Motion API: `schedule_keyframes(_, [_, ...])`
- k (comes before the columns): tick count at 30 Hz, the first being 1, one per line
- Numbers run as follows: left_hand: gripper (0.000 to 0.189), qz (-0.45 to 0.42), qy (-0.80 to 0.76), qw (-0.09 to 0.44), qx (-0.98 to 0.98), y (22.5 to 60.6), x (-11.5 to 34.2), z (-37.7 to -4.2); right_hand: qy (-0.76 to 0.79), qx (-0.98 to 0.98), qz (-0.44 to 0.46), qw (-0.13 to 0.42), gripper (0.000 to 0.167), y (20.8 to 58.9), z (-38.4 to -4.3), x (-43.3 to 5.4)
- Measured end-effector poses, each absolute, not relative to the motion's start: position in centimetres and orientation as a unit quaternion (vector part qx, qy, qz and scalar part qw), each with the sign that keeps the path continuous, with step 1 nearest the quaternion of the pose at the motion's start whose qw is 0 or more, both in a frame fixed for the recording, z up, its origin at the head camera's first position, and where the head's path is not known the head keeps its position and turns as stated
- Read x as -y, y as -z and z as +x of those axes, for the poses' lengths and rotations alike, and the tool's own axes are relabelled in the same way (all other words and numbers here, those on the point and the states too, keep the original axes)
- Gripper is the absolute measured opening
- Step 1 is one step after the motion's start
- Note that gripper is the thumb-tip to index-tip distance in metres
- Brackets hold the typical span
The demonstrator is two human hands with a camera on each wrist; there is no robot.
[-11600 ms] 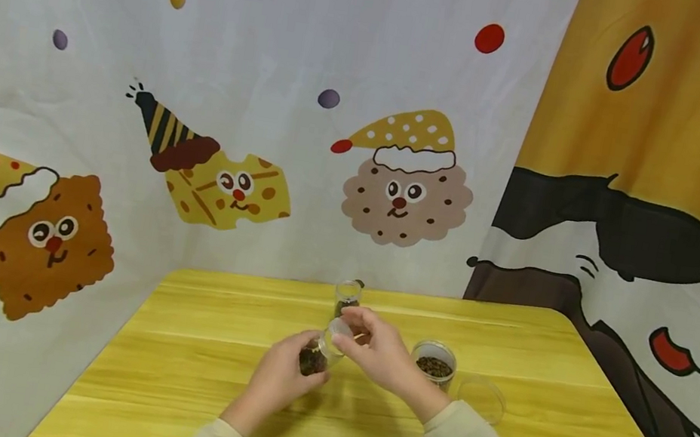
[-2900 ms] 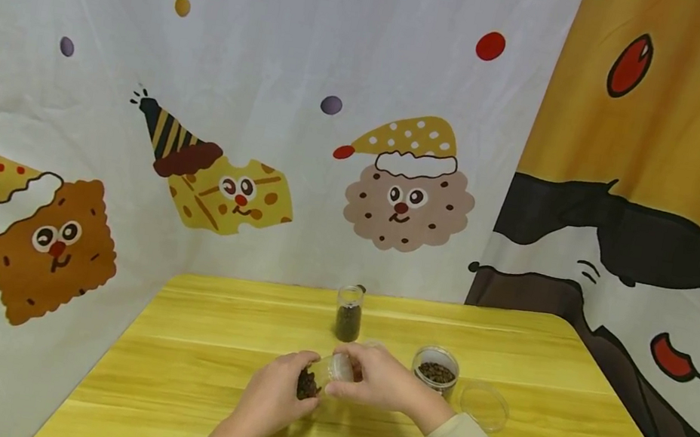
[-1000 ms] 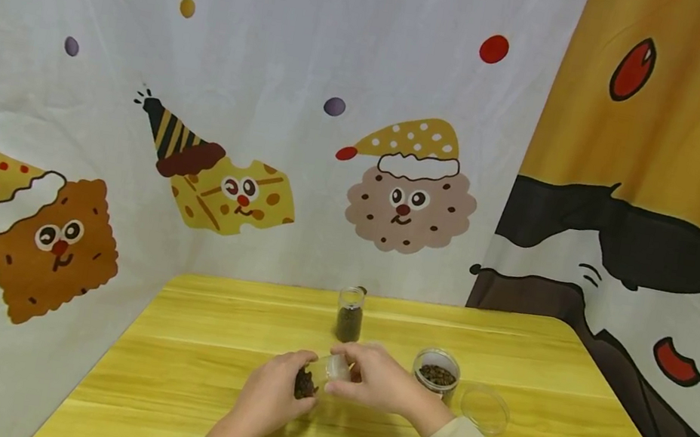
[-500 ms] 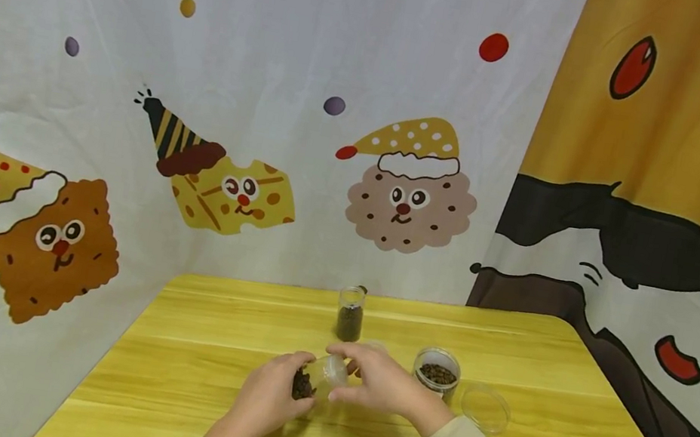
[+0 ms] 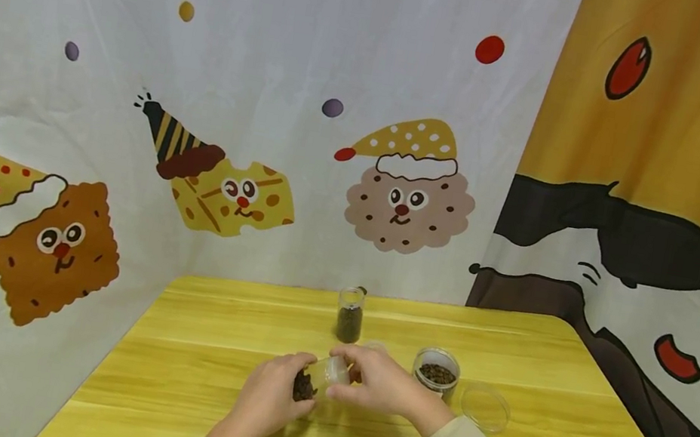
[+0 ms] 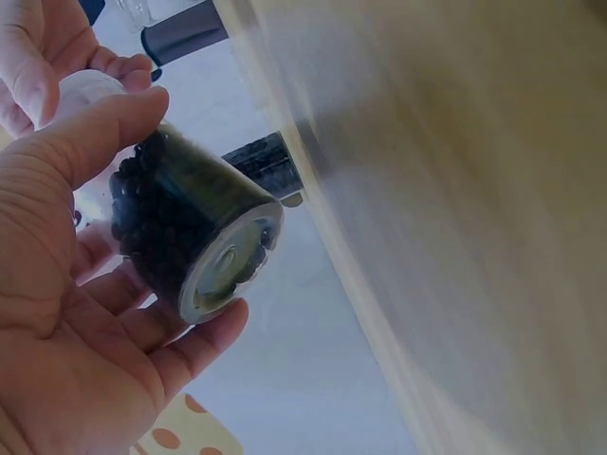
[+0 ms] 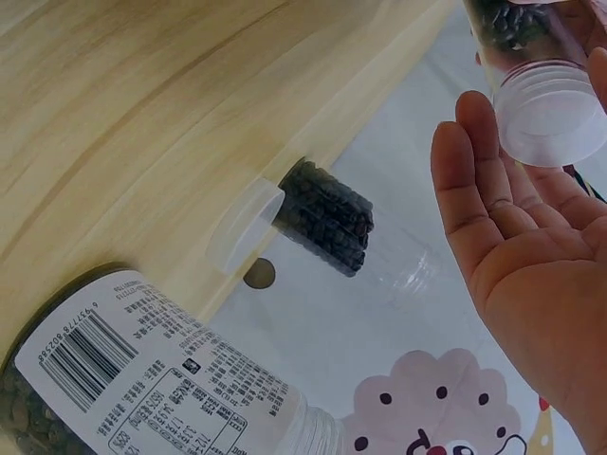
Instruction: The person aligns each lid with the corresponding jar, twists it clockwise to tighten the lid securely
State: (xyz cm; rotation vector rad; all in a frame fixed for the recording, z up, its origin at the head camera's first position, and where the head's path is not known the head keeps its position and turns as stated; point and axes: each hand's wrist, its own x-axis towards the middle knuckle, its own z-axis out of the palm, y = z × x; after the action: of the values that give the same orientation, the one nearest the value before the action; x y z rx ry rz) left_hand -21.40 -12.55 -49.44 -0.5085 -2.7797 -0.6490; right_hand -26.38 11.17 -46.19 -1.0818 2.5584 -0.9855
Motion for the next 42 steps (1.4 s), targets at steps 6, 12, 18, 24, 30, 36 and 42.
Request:
schedule_keyframes(6, [0.064,-0.173,0.238,0.098,0.951,49.66,12.70,-21.52,0.307,-0.875,-0.361,0.096,0.088,46.32,-26.11,-11.23])
schedule_keyframes(12, [0.065,-0.165,0.253,0.073,0.951,49.65,12.84,-21.39,0.295,-0.870,-0.392,0.055,0.069,46.39,-26.07,-11.05])
schedule_keyframes(18, [0.064,-0.167,0.228,0.113,0.952,49.31,12.53,-21.01,0.317,-0.867,-0.380,0.061,0.060,46.50,-26.26,-11.02])
schedule_keyframes(24, [0.064,-0.168,0.221,0.120,0.953,49.28,12.48,-21.01,0.323,-0.867,-0.372,0.073,0.064,46.50,-26.37,-11.00])
schedule_keyframes(30, [0.065,-0.165,0.240,0.088,0.953,49.81,12.94,-21.42,0.311,-0.871,-0.370,0.088,0.085,46.45,-26.11,-11.07])
schedule_keyframes(36, [0.067,-0.168,0.245,0.069,0.952,49.98,13.23,-21.60,0.299,-0.869,-0.387,0.079,0.073,46.51,-26.09,-11.07])
schedule_keyframes(42, [0.066,-0.175,0.244,0.071,0.951,49.69,13.06,-21.44,0.318,-0.867,-0.372,0.090,0.062,46.57,-26.22,-10.99])
